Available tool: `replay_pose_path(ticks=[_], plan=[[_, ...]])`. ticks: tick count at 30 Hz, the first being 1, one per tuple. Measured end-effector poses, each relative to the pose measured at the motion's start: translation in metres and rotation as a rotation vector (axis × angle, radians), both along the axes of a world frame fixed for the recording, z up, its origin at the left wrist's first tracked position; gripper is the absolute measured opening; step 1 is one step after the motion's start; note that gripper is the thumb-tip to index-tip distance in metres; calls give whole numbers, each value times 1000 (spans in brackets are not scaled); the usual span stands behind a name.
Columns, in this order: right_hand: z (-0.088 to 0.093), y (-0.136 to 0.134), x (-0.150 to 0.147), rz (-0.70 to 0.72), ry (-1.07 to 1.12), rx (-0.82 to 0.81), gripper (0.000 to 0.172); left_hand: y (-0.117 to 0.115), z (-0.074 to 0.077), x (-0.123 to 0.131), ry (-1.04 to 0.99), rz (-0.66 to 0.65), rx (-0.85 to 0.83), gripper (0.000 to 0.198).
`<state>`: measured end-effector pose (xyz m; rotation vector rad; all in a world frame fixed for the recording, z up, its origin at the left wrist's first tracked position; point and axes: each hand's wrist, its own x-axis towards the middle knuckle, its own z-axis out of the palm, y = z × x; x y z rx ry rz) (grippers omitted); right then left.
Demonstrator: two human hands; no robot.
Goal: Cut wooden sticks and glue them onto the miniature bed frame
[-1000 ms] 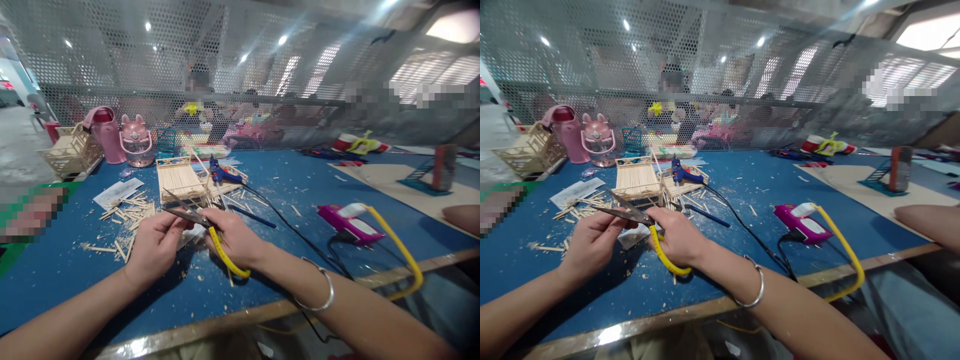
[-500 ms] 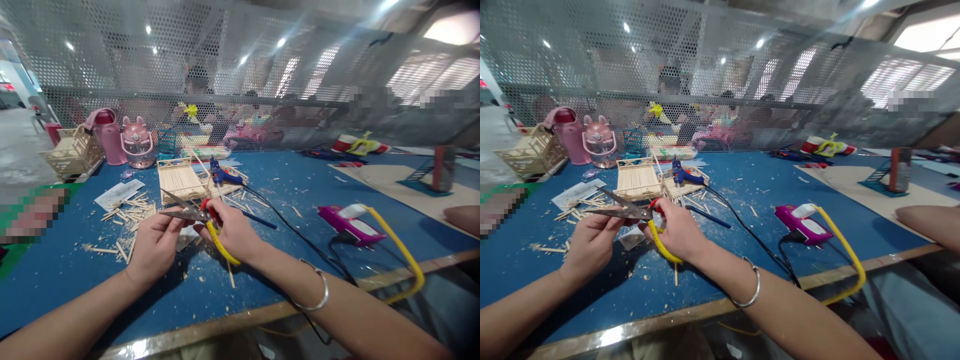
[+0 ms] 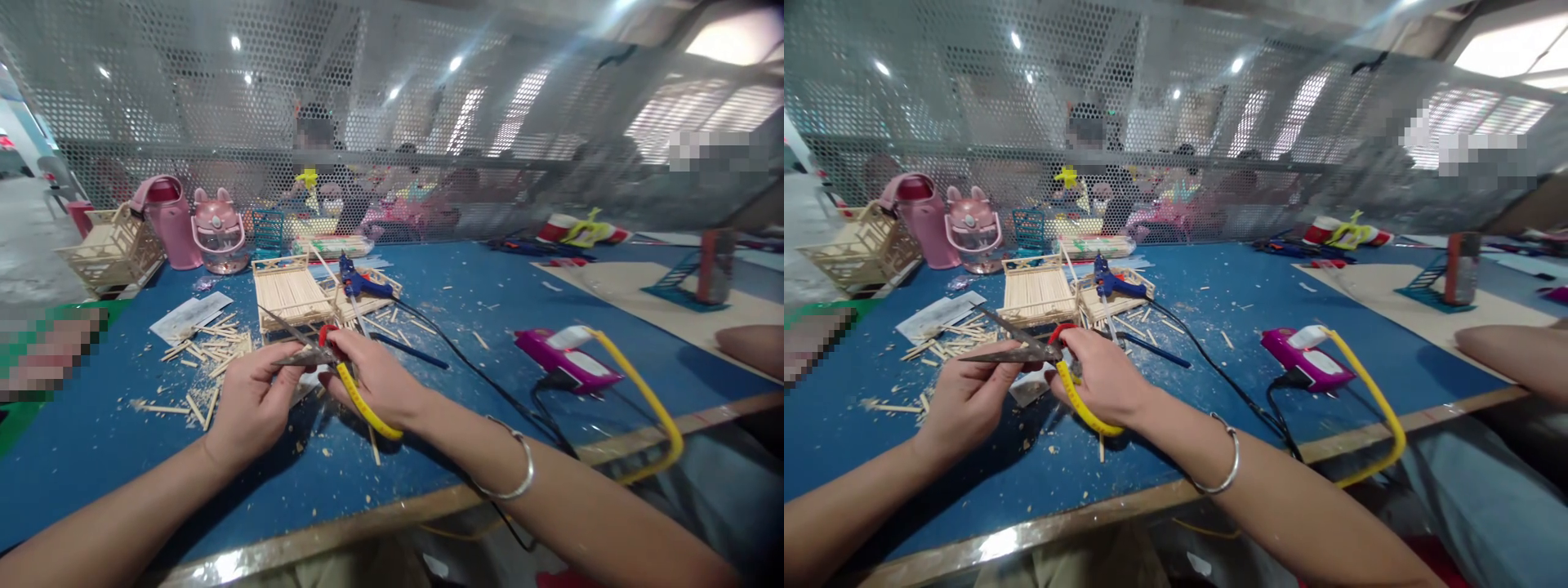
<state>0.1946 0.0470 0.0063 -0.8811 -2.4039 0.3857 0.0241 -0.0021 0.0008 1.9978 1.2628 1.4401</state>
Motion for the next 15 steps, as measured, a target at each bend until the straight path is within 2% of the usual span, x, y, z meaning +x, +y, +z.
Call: replay_pose_path(ticks=[7, 15], plan=[[1, -1, 3, -49, -35, 16, 8, 1, -5, 0, 12, 40, 12, 25], [1, 3, 0, -98, -139, -12, 10, 3, -6, 2, -36, 82, -72, 26]])
